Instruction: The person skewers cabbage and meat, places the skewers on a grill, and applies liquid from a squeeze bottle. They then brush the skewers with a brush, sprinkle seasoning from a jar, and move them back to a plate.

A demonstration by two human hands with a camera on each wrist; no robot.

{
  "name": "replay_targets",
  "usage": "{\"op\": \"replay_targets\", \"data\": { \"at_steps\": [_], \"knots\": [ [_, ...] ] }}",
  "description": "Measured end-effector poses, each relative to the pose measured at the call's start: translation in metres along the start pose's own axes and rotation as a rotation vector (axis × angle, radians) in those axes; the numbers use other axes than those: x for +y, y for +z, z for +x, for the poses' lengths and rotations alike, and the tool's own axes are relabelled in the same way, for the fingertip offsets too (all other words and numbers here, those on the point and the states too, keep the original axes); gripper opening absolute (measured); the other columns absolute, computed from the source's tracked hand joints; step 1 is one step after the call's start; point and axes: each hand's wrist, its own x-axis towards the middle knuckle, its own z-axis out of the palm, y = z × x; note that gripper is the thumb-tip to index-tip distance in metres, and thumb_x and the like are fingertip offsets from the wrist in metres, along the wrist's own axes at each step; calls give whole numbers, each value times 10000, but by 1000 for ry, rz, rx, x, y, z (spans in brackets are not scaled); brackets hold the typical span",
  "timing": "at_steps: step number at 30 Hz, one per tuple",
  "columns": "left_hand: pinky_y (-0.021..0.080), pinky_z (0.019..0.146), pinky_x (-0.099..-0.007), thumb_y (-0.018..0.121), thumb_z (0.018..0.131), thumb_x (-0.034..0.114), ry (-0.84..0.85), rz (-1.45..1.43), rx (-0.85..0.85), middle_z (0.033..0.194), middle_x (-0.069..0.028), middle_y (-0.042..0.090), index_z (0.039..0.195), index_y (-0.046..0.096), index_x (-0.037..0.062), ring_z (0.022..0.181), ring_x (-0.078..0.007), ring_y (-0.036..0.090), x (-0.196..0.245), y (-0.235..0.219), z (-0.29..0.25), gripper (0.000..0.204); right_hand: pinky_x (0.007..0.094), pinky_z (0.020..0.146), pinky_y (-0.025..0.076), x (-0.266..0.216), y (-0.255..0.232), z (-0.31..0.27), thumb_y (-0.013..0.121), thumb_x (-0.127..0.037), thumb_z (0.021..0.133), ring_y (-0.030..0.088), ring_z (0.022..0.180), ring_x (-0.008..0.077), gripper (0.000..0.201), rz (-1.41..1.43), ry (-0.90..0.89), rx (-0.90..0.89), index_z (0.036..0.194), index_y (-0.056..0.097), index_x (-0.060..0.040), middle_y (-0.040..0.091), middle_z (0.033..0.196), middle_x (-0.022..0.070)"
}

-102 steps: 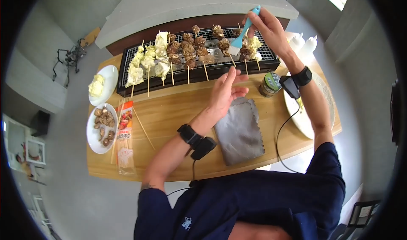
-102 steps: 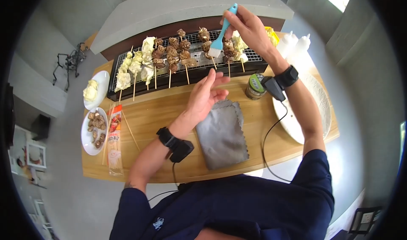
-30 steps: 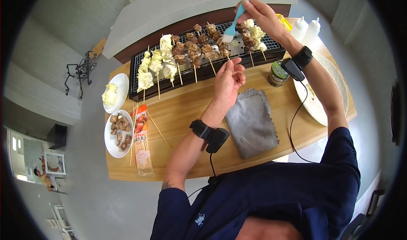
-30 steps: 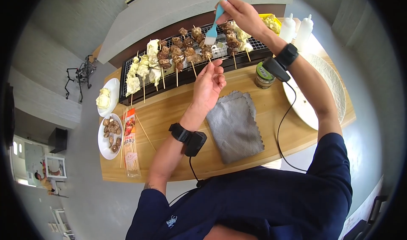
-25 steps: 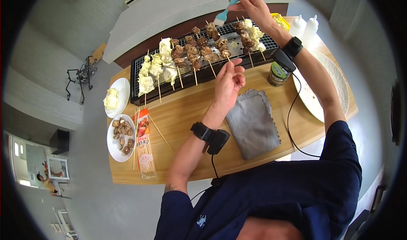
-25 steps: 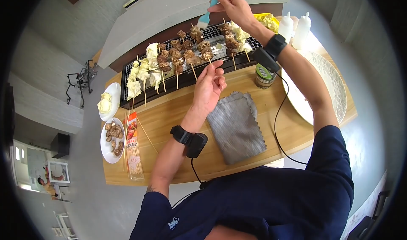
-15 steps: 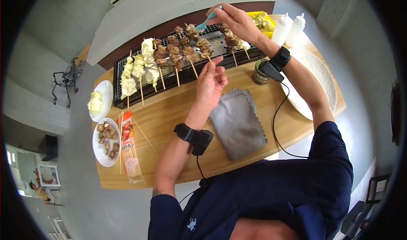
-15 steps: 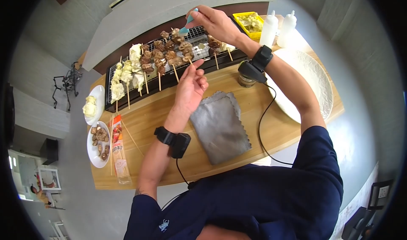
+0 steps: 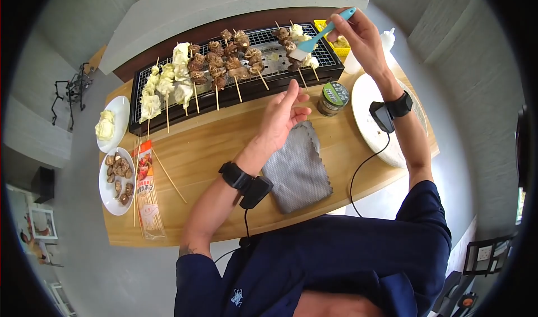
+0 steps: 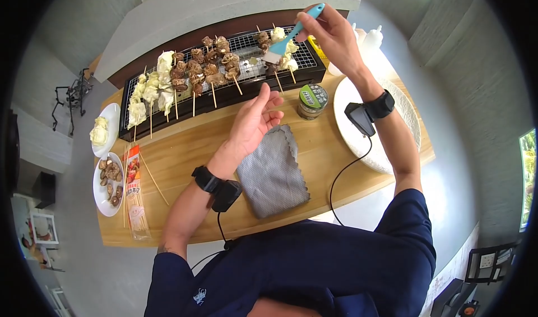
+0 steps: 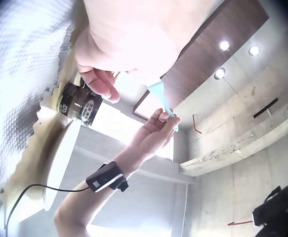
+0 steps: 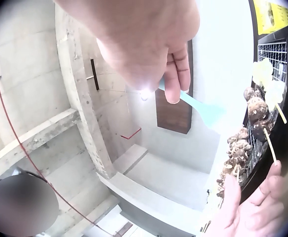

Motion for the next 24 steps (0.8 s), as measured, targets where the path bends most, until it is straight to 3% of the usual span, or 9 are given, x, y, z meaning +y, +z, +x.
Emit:
{"op": "replay_targets", "data": {
  "at_steps": [7,14,19,24],
  "knots": [
    [514,706,-264,660,984,448,27,-10,39,974,-8,621,1187,618,60,797,-99,620,-2,8,25,440,243,784,541,7,-3,-7,619,-287,1034,704,813,98,297,28,43,-16,1099,625,3,707,901,50],
    [449,597,-218,668,992,394,3,253,136,926,37,620,1082,688,123,691,-46,562,-2,16,39,286,248,699,513,30,13,15,629,-301,1027,693,769,83,294,-38,54,-101,1046,628,-8,718,827,46],
    [409,491,-190,660,1008,304,72,188,-2,887,27,626,1084,684,98,591,-31,524,-6,10,35,221,272,717,532,28,18,43,623,-299,1026,710,775,111,295,-108,12,-68,1040,624,-4,732,830,71],
    [417,489,-185,647,1017,292,130,263,37,885,27,616,1152,682,57,583,-23,523,1,15,14,274,294,800,575,41,26,68,581,-294,1047,749,880,166,300,-100,-39,35,1060,598,5,746,875,99]
  ]
}}
